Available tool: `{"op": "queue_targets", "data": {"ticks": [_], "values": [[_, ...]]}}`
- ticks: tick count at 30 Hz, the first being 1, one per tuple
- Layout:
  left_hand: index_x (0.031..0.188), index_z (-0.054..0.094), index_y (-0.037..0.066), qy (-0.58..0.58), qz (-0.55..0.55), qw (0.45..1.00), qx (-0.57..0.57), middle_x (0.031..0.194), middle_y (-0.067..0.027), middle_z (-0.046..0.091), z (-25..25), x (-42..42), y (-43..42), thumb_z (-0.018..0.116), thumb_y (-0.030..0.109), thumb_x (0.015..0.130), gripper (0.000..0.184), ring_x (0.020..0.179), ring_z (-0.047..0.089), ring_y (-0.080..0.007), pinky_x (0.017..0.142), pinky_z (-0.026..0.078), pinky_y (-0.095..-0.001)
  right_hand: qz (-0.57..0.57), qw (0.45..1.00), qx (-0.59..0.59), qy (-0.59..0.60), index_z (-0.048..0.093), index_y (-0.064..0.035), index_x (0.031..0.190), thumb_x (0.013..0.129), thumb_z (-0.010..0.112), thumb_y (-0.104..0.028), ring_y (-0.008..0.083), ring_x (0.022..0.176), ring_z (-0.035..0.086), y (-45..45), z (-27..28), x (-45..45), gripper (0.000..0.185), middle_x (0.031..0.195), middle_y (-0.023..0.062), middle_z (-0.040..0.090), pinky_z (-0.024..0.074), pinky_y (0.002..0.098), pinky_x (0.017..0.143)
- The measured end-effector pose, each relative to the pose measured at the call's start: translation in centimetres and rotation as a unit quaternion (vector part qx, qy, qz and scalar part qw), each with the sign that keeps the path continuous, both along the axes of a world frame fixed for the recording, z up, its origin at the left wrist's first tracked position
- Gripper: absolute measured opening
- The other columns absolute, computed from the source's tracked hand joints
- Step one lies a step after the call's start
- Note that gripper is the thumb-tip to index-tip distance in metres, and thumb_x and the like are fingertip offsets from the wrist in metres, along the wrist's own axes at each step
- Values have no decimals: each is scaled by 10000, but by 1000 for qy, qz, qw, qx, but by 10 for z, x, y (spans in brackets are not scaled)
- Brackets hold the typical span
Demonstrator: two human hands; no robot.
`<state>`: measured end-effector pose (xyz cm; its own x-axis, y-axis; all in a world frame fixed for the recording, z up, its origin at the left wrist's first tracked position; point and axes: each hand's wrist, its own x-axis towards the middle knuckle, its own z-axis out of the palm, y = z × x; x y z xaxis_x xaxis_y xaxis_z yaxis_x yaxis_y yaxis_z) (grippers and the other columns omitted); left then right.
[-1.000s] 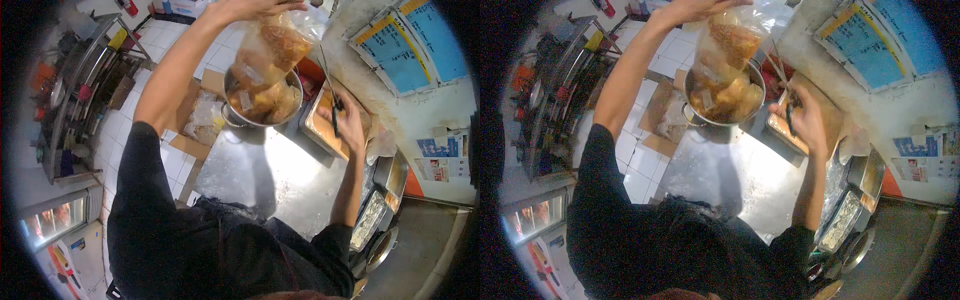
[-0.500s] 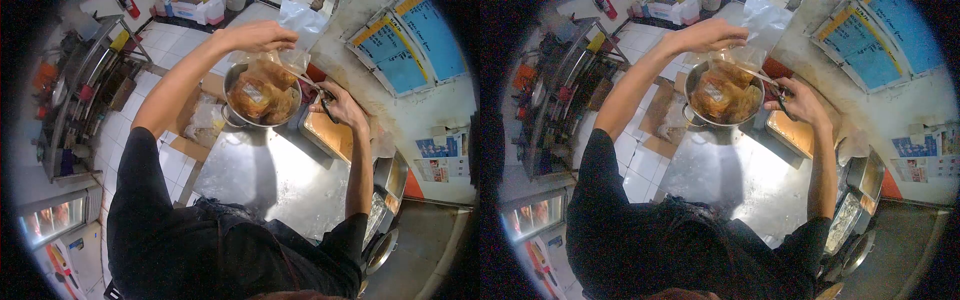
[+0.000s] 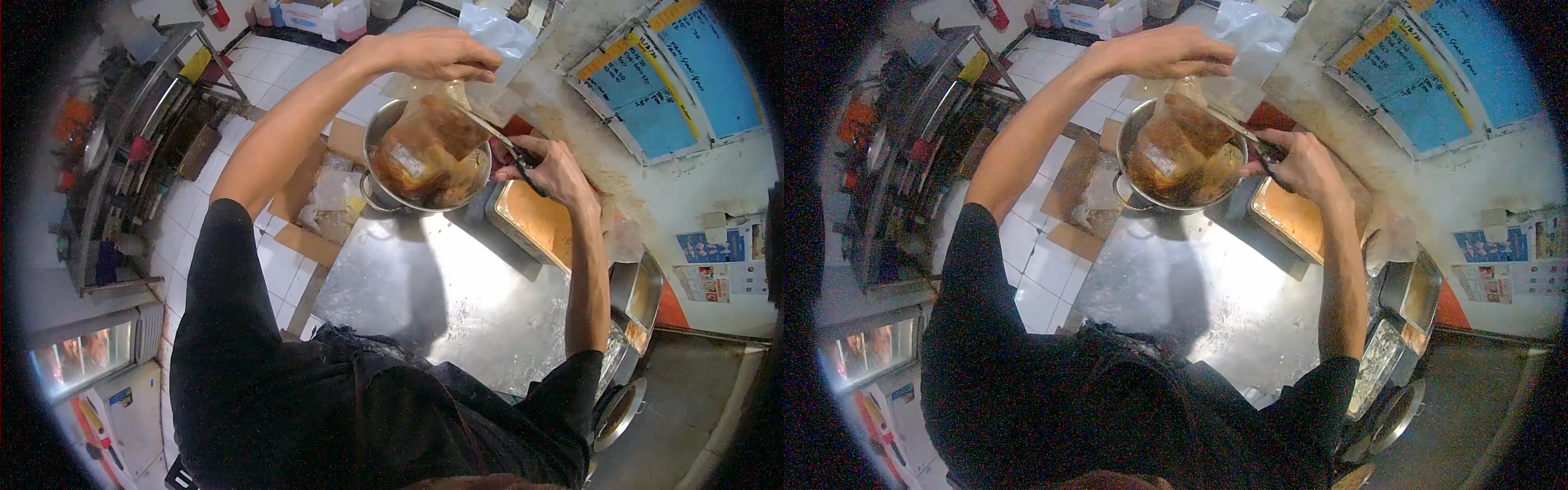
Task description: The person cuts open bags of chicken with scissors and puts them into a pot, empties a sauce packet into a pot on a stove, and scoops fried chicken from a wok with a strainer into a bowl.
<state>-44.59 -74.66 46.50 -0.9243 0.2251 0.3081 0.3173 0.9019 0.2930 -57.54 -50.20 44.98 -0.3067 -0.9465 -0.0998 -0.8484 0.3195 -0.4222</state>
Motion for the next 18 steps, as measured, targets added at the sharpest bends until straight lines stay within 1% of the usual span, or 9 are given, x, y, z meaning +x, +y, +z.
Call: {"op": "queue_targets", "data": {"ticks": [4, 7, 8, 10, 12, 14, 15, 16, 18], "values": [[951, 495, 20, -28, -48, 998, 14, 776, -206, 529, 6, -7, 13, 477, 334, 966, 315, 734, 485, -392, 670, 393, -450, 55, 997, -36, 41, 706, -85, 951, 659, 782, -493, 341, 680, 608, -21, 0, 9, 507, 745, 155, 645, 476, 410, 652], [953, 506, 21, -11, -70, 997, 22, 765, -198, 530, 2, -10, 12, 482, 328, 966, 309, 706, 488, -366, 660, 404, -424, 55, 997, -50, 13, 702, -88, 963, 667, 787, -461, 357, 701, 613, -29, -1, 15, 483, 788, 177, 650, 478, 419, 657], [958, 512, 21, 11, -86, 995, 41, 759, -187, 532, -2, -13, 11, 487, 321, 966, 301, 685, 506, -337, 651, 411, -406, 57, 997, -50, 13, 702, -88, 963, 667, 787, -461, 357, 701, 613, -34, -2, 18, 483, 788, 177, 650, 478, 419, 657], [966, 523, 29, 31, -90, 994, 56, 757, -178, 538, -4, -19, 18, 487, 316, 968, 289, 683, 531, -291, 649, 417, -391, 19, 999, 11, 24, 691, -58, 995, 704, 787, -402, 267, 695, 606, -47, -6, 22, 461, 769, 167, 638, 464, 391, 672], [974, 534, 37, 49, -90, 992, 76, 756, -169, 545, 0, -22, 25, 486, 311, 969, 278, 682, 556, -245, 647, 423, -376, 37, 997, 22, 65, 689, -68, 1009, 709, 780, -414, 280, 700, 619, -56, -39, 12, 466, 771, 179, 642, 464, 395, 671], [959, 537, 55, 106, 11, 981, 164, 796, -176, 593, 30, -10, 25, 489, 333, 958, 281, 753, 562, -328, 686, 437, -411, 68, 995, 28, 68, 676, -67, 1038, 738, 766, -382, 309, 745, 651, -55, -49, 22, 444, 813, 191, 659, 469, 401, 684], [959, 537, 55, 98, 32, 979, 174, 796, -176, 593, 43, 7, 19, 489, 333, 958, 281, 753, 562, -328, 686, 437, -411, 87, 994, 38, 57, 676, -67, 1038, 738, 766, -382, 309, 745, 651, -53, -59, 25, 444, 813, 191, 659, 469, 401, 684], [898, 549, 39, 160, 94, 969, 166, 715, -166, 571, 53, 29, 14, 525, 312, 945, 279, 659, 558, -291, 610, 431, -397, 66, 996, 49, 27, 676, -73, 1047, 755, 736, -295, 338, 792, 654, -47, -73, 22, 372, 880, 201, 663, 490, 417, 714], [838, 562, 22, 210, 182, 949, 151, 634, -156, 548, 32, 66, -10, 562, 292, 931, 286, 564, 554, -254, 534, 425, -383, 22, 999, 36, -24, 669, -63, 1068, 770, 709, -188, 340, 857, 667, -41, -90, 33, 326, 967, 206, 672, 512, 417, 753]]}}
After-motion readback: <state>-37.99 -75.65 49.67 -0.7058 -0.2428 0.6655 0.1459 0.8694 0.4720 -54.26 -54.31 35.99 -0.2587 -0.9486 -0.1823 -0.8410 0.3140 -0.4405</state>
